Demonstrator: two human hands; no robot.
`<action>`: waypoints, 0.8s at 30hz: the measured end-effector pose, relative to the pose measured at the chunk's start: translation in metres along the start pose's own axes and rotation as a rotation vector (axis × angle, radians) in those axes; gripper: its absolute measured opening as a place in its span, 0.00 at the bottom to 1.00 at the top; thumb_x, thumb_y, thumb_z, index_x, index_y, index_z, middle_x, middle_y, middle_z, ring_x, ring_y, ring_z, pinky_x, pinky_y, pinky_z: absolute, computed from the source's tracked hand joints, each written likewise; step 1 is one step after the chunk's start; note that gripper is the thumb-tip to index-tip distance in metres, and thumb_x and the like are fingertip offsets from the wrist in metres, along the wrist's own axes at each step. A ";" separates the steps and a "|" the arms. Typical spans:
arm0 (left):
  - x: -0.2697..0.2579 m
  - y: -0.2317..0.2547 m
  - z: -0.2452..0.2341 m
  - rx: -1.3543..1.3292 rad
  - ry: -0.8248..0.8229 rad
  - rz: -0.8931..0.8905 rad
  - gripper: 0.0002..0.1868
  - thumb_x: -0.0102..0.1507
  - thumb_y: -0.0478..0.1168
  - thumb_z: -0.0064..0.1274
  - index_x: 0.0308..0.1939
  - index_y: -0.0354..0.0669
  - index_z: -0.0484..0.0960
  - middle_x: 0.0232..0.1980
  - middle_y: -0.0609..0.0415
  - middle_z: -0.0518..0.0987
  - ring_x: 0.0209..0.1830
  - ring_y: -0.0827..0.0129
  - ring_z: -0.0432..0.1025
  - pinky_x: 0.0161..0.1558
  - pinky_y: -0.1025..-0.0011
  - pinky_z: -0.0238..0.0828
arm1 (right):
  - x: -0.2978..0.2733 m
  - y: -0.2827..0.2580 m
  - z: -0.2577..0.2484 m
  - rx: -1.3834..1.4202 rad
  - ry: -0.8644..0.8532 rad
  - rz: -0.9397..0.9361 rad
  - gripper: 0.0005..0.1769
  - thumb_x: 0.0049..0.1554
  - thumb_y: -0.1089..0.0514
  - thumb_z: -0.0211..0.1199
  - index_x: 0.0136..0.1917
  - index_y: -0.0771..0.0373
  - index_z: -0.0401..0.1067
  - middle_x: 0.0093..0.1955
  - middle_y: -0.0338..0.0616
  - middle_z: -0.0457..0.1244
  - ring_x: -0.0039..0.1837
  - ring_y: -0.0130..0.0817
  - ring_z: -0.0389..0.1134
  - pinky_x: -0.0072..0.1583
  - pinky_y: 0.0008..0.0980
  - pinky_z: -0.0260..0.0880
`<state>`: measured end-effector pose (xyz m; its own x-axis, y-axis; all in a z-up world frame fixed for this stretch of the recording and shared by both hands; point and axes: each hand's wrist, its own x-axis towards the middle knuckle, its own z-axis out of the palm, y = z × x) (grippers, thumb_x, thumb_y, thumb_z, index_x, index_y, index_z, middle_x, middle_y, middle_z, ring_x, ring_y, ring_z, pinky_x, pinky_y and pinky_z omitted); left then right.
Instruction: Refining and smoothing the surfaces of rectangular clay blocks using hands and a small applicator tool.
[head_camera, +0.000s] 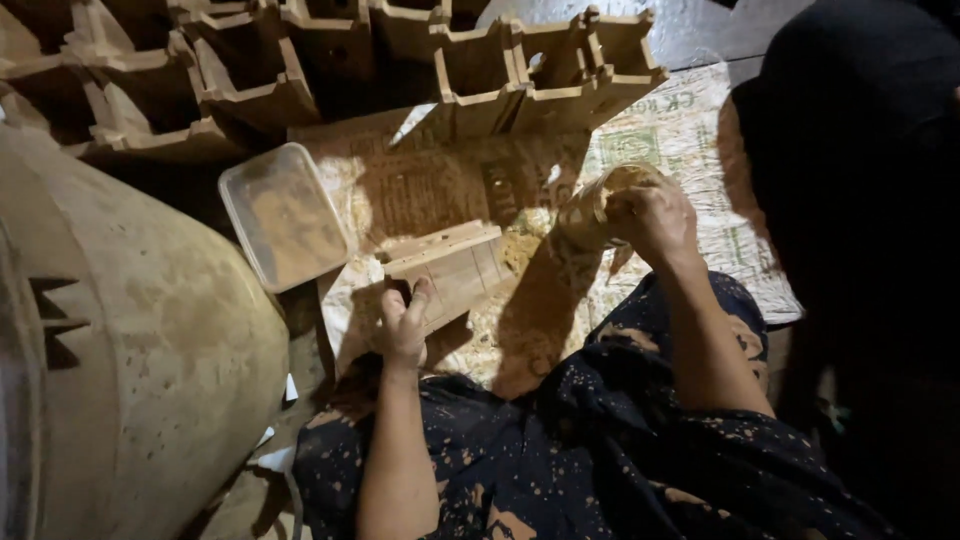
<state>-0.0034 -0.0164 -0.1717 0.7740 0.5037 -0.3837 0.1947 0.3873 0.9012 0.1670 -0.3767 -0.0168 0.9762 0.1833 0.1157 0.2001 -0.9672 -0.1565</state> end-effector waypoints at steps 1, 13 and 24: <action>-0.002 0.004 -0.001 -0.022 0.009 0.019 0.24 0.64 0.45 0.69 0.29 0.42 0.67 0.34 0.53 0.66 0.38 0.70 0.65 0.42 0.67 0.67 | 0.002 0.006 0.015 -0.051 0.012 0.003 0.06 0.57 0.43 0.74 0.48 0.38 0.84 0.45 0.36 0.69 0.52 0.46 0.73 0.53 0.45 0.78; 0.024 -0.088 -0.007 0.071 -0.113 0.077 0.21 0.66 0.48 0.66 0.53 0.39 0.76 0.54 0.44 0.78 0.60 0.63 0.69 0.66 0.53 0.60 | -0.008 -0.010 -0.003 0.110 0.213 -0.150 0.05 0.57 0.53 0.72 0.40 0.50 0.79 0.37 0.37 0.66 0.45 0.41 0.69 0.50 0.39 0.74; -0.002 -0.036 0.015 -0.023 -0.230 0.098 0.27 0.69 0.36 0.58 0.73 0.43 0.73 0.67 0.49 0.78 0.68 0.65 0.69 0.74 0.50 0.59 | -0.057 -0.083 0.046 0.570 0.109 -0.213 0.08 0.57 0.62 0.65 0.49 0.51 0.78 0.44 0.39 0.67 0.48 0.43 0.72 0.53 0.35 0.73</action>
<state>-0.0035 -0.0429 -0.2002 0.9056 0.3520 -0.2366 0.1006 0.3637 0.9261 0.0985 -0.2986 -0.0554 0.9016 0.3141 0.2973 0.4325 -0.6592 -0.6151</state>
